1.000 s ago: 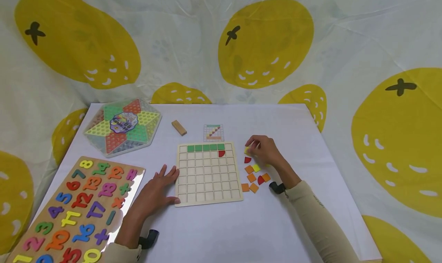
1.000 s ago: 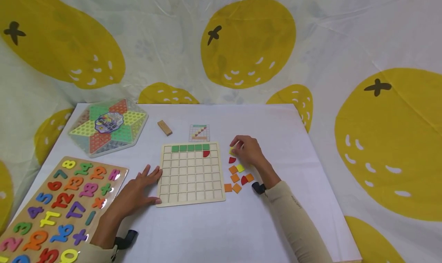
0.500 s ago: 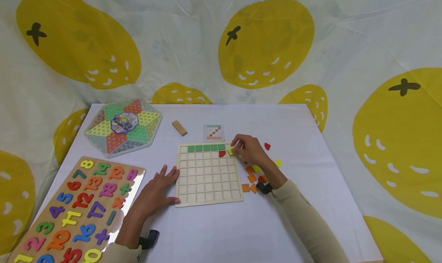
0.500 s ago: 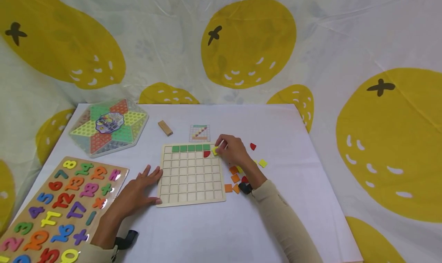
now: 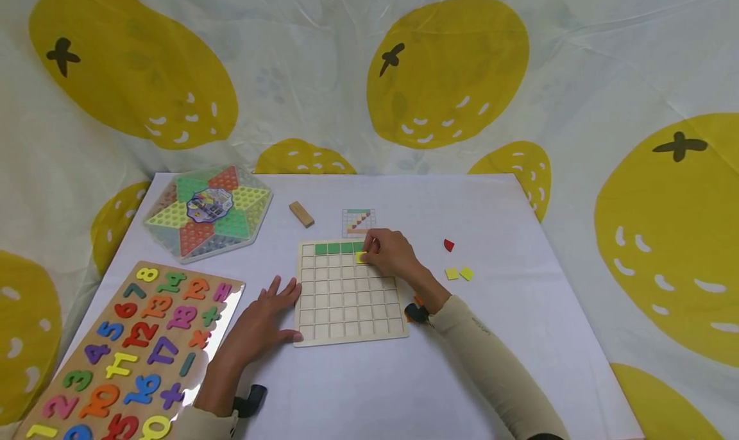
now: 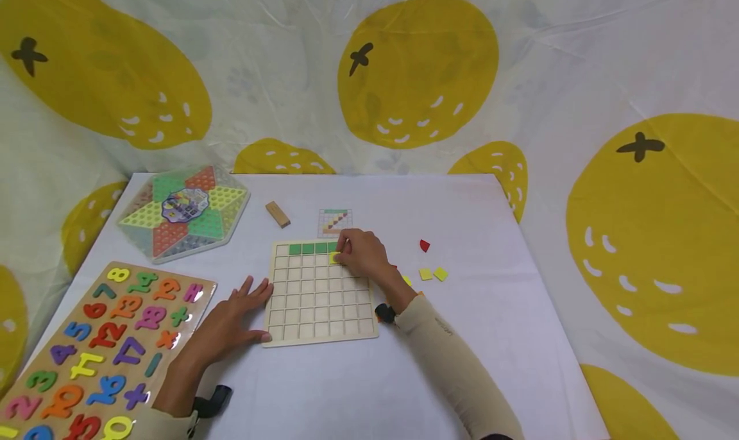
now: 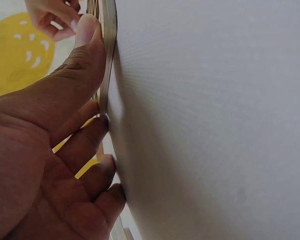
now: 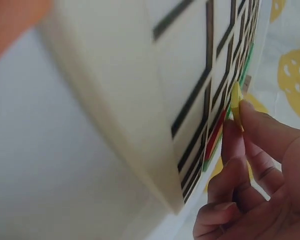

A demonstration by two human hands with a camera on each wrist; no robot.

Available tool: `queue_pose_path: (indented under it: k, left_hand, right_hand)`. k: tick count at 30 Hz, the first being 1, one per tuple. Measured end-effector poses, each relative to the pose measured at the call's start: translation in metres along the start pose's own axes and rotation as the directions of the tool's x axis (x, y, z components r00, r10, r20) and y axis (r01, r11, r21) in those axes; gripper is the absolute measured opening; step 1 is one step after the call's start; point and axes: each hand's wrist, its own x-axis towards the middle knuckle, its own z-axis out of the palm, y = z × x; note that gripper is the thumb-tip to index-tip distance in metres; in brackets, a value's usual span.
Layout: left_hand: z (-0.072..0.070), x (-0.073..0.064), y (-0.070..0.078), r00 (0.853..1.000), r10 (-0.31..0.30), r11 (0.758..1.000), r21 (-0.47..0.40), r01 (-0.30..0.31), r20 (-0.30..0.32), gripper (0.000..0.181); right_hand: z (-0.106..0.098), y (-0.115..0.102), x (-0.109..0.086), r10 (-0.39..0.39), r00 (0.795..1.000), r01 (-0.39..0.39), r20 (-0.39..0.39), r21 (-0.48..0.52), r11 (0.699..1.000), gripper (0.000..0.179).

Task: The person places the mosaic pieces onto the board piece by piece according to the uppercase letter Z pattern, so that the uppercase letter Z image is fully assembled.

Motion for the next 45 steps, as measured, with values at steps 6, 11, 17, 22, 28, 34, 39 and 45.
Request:
queue_pose_path:
  k: [6,11,17,22,28,34,39,45]
  left_hand:
    - [0.000,0.000,0.001,1.000,0.008,1.000,0.005,-0.008,0.002,0.103]
    - [0.000,0.000,0.002,1.000,0.003,1.000,0.014,-0.004,0.003,0.104]
    - [-0.001,0.000,0.002,1.000,0.011,1.000,0.016,-0.011,0.003,0.103]
    - [-0.002,-0.001,0.003,1.000,0.016,1.000,0.017,-0.016,0.004,0.102]
    - [-0.003,-0.001,0.003,1.000,0.016,1.000,0.017,-0.017,0.003,0.102]
    - [-0.003,-0.001,0.003,1.000,0.013,1.000,0.017,-0.013,0.010,0.102]
    - [-0.004,-0.002,0.003,1.000,0.016,1.000,0.010,-0.017,0.014,0.101]
    - [-0.003,-0.002,0.002,1.000,0.015,1.000,-0.001,-0.015,0.007,0.102]
  right_hand:
    - [0.004,-0.008,0.000,0.022,1.000,-0.021,0.004,-0.037,0.999,0.013]
    - [0.000,-0.007,-0.001,0.010,0.999,-0.009,0.030,-0.023,1.000,0.010]
    - [-0.015,0.008,-0.009,-0.026,0.998,0.020,0.061,0.092,0.996,0.014]
    - [-0.036,0.025,-0.022,-0.011,1.000,0.008,0.026,0.114,0.993,0.017]
    - [-0.062,0.042,-0.043,0.058,0.998,-0.057,-0.007,0.093,0.994,0.020]
    - [-0.076,0.059,-0.062,0.094,0.995,-0.092,-0.041,0.046,0.995,0.022]
    - [-0.075,0.074,-0.071,0.123,0.992,-0.122,-0.026,0.052,0.991,0.022]
    - [-0.065,0.076,-0.072,0.151,0.988,-0.150,-0.020,0.024,0.988,0.022]
